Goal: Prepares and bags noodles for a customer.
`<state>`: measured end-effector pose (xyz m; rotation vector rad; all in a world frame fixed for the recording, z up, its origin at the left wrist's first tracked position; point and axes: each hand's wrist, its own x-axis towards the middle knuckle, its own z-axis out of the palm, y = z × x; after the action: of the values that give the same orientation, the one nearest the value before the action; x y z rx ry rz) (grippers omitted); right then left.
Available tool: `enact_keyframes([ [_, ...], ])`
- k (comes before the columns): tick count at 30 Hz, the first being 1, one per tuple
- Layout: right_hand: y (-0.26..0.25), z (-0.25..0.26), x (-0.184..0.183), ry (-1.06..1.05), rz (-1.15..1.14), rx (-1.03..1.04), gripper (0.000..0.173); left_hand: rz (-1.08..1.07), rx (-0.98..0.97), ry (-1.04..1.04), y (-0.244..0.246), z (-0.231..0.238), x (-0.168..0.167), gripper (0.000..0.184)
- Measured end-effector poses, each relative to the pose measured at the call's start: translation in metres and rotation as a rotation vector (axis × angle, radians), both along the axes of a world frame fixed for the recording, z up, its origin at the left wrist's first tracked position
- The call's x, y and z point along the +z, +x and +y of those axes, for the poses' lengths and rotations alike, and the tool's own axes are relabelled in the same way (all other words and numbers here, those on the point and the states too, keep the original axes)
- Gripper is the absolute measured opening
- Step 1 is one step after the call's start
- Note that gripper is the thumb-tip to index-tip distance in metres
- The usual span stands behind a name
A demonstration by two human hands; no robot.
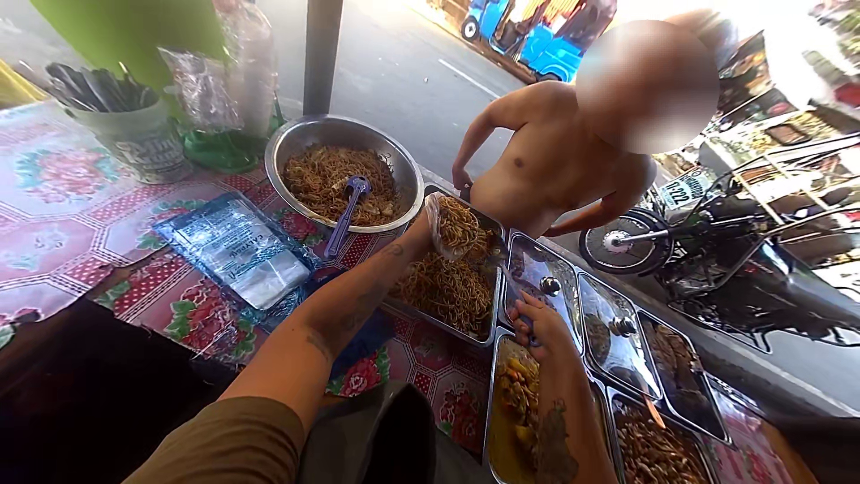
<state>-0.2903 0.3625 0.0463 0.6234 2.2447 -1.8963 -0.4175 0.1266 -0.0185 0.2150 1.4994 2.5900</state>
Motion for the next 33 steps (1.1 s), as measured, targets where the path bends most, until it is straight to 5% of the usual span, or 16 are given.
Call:
enact_keyframes([
  [3,0.014,0.0,0.024,0.007,0.097,0.031,0.04,0.053,0.029,0.0,-0.002,0.003,-0.002,0.042],
  [8,0.034,-0.011,0.063,-0.059,0.27,0.122,0.04,-0.027,0.107,-0.045,0.044,0.002,0.054,0.044],
  [11,0.041,-0.022,0.073,0.015,0.287,0.211,0.042,-0.028,0.097,-0.009,0.029,0.012,0.043,0.044],
  [14,0.041,-0.03,0.064,0.365,0.339,0.32,0.044,0.042,0.018,0.044,-0.017,0.032,-0.008,0.049],
  [17,0.043,-0.03,0.058,0.652,0.468,0.326,0.044,-0.043,0.004,0.039,-0.022,0.038,-0.009,0.05],
  [20,0.035,-0.025,0.055,0.699,0.495,0.212,0.043,-0.078,0.013,0.042,-0.021,0.037,-0.007,0.05],
  [25,-0.01,-0.024,0.004,0.818,0.011,0.238,0.047,-0.049,0.042,0.101,-0.013,0.037,-0.003,0.051],
  [29,-0.019,-0.048,-0.026,1.045,-0.17,0.357,0.049,-0.266,0.098,0.077,0.007,0.04,0.032,0.048],
  [31,-0.018,-0.057,-0.028,1.072,-0.064,0.305,0.043,-0.177,0.114,0.133,-0.006,0.05,0.007,0.052],
  [33,-0.018,-0.069,-0.028,0.795,0.202,0.143,0.031,-0.135,0.164,0.182,-0.008,0.057,0.005,0.05],
])
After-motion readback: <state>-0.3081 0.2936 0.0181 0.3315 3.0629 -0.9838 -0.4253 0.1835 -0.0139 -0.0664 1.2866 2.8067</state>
